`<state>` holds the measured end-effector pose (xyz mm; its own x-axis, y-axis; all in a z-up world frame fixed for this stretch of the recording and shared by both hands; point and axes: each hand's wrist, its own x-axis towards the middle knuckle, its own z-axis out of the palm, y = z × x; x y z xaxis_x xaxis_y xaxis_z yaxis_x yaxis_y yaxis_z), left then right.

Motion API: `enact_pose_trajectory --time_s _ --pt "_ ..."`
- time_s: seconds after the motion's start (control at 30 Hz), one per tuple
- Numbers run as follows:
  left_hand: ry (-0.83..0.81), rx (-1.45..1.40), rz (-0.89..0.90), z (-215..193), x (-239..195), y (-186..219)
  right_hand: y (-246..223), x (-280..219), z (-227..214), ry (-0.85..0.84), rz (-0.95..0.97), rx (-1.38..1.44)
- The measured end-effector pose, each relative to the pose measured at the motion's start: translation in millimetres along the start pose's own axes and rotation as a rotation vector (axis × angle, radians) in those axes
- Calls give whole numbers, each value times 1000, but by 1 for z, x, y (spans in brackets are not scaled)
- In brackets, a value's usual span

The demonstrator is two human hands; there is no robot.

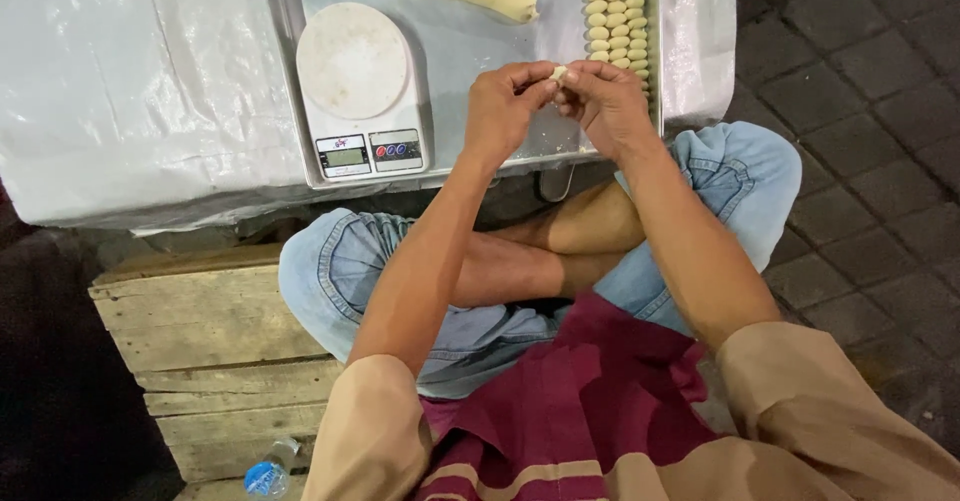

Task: The person sits cross-legged and repeatedly pinches off small pieces of dough from a long log, rolls them into balls between their palms, and places them in a metal tray. A digital scale is visible on the tray but is not used during the clip.

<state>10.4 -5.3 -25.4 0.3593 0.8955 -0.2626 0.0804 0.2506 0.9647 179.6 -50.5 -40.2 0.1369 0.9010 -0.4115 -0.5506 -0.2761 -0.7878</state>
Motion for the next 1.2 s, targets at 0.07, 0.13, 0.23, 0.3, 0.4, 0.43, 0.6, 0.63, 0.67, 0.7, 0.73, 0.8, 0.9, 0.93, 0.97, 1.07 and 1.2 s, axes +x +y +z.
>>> enact_pose_trajectory --time_s 0.07,0.13,0.23,0.3,0.4,0.43,0.6,0.63,0.67,0.7,0.73,0.8,0.9,0.93,0.97,1.07,1.2 --pt "13 -51 5 2 3 -6 -3 1 -3 29 101 -6" --pt "-35 -56 80 0 2 -9 -3 3 -8 21 165 26" --pt "-106 -38 149 -4 0 -1 -4 3 -11 -4 246 61" --pt "-125 -14 143 -6 -1 3 -2 4 -10 -25 266 63" --pt "-45 42 122 -6 1 0 4 3 -5 36 173 39" --pt "5 105 150 -7 2 -1 4 2 -3 11 75 -7" --pt "84 189 108 -8 -4 20 2 -6 9 -42 -145 -223" --pt "64 109 60 -9 -5 21 3 -6 8 -64 -187 -249" --pt "43 30 12 -9 -5 22 3 -6 7 -86 -228 -276" --pt "44 29 10 -10 -5 24 3 -5 6 -86 -227 -276" --pt "22 -140 -73 -10 -5 25 3 -5 5 -87 -219 -257" --pt "-2 -306 -156 -10 -6 30 3 -4 4 -85 -213 -236" --pt "5 -317 -264 -10 -8 36 6 -2 2 -112 -273 -238" --pt "-16 -291 -269 -10 -9 38 7 -1 2 -103 -278 -232" --pt "-37 -264 -274 -9 -10 40 8 -1 2 -94 -283 -226" --pt "-96 -197 -294 -12 -14 52 -8 -16 15 -114 -403 -496" --pt "-114 -84 -379 -6 -22 66 4 -5 1 -86 -600 -565"
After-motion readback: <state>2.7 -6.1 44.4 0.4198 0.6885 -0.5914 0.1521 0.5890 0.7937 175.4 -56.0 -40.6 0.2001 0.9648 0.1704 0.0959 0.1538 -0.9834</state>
